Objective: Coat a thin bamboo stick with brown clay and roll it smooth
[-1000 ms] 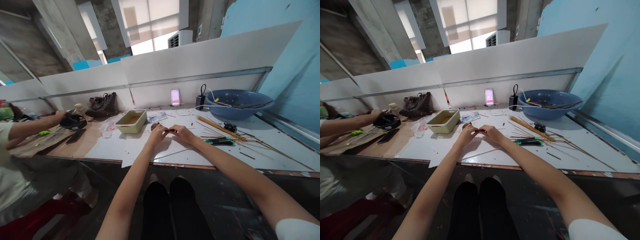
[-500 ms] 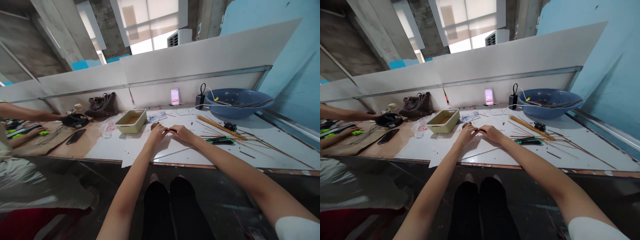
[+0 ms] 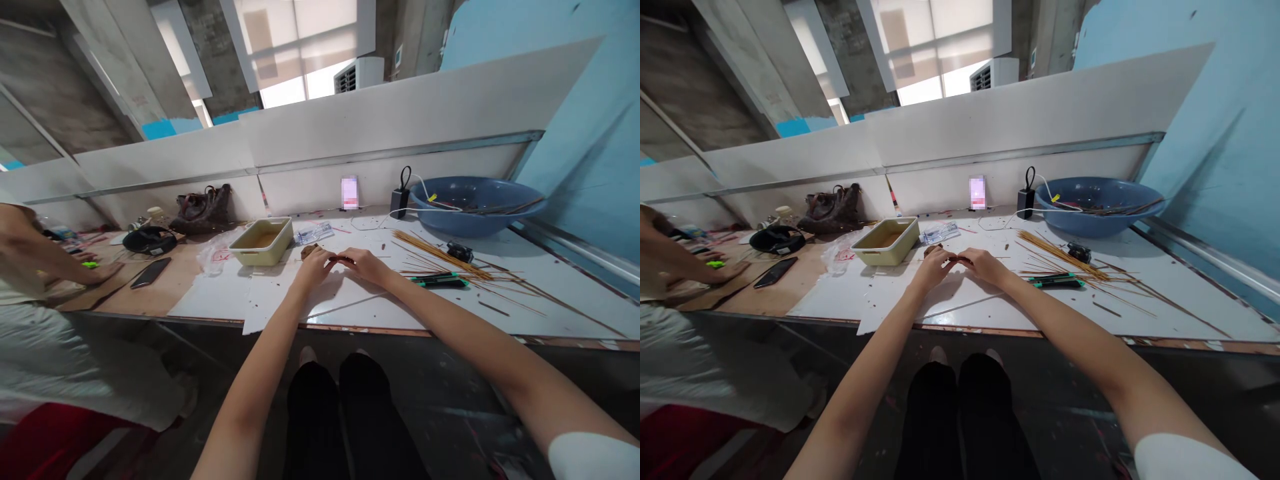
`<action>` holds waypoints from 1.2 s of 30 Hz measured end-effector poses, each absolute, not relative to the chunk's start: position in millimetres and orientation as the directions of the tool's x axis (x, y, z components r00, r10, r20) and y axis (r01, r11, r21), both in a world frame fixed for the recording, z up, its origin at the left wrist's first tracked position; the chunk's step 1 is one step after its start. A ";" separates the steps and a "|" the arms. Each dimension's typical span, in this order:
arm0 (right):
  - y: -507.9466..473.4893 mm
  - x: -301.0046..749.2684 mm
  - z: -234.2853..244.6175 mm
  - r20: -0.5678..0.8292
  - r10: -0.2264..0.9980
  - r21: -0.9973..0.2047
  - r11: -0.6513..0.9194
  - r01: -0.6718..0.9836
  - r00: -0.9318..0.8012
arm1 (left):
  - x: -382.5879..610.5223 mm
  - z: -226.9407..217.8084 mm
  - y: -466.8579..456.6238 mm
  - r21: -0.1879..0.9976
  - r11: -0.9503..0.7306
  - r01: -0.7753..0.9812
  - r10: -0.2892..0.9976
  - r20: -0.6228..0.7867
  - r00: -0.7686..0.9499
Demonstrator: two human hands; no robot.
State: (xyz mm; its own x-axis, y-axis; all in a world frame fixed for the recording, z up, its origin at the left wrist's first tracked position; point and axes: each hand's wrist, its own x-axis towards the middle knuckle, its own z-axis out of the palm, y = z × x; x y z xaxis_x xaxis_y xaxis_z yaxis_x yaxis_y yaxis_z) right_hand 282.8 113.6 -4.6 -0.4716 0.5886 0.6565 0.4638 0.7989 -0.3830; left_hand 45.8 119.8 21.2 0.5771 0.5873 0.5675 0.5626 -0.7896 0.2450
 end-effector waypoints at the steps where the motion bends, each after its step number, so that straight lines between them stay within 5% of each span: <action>1: 113.5 283.1 -4.7 0.657 0.588 -0.383 0.799 0.462 -0.472 | 45.9 21.3 119.8 0.245 -0.793 0.558 0.583 0.570 0.579; 36: 113.5 285.3 -2.6 0.607 0.606 -0.369 0.788 0.493 -0.514 | 47.6 20.2 121.8 0.297 -0.762 0.576 0.639 0.493 0.590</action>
State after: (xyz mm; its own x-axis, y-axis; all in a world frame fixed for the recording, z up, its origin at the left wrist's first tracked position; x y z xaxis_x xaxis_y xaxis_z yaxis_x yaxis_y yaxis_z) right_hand 285.3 113.5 -2.6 -0.5138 0.6061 0.6072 0.4932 0.7878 -0.3691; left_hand 47.6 121.8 20.2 0.5904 0.6388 0.4933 0.5759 -0.7617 0.2971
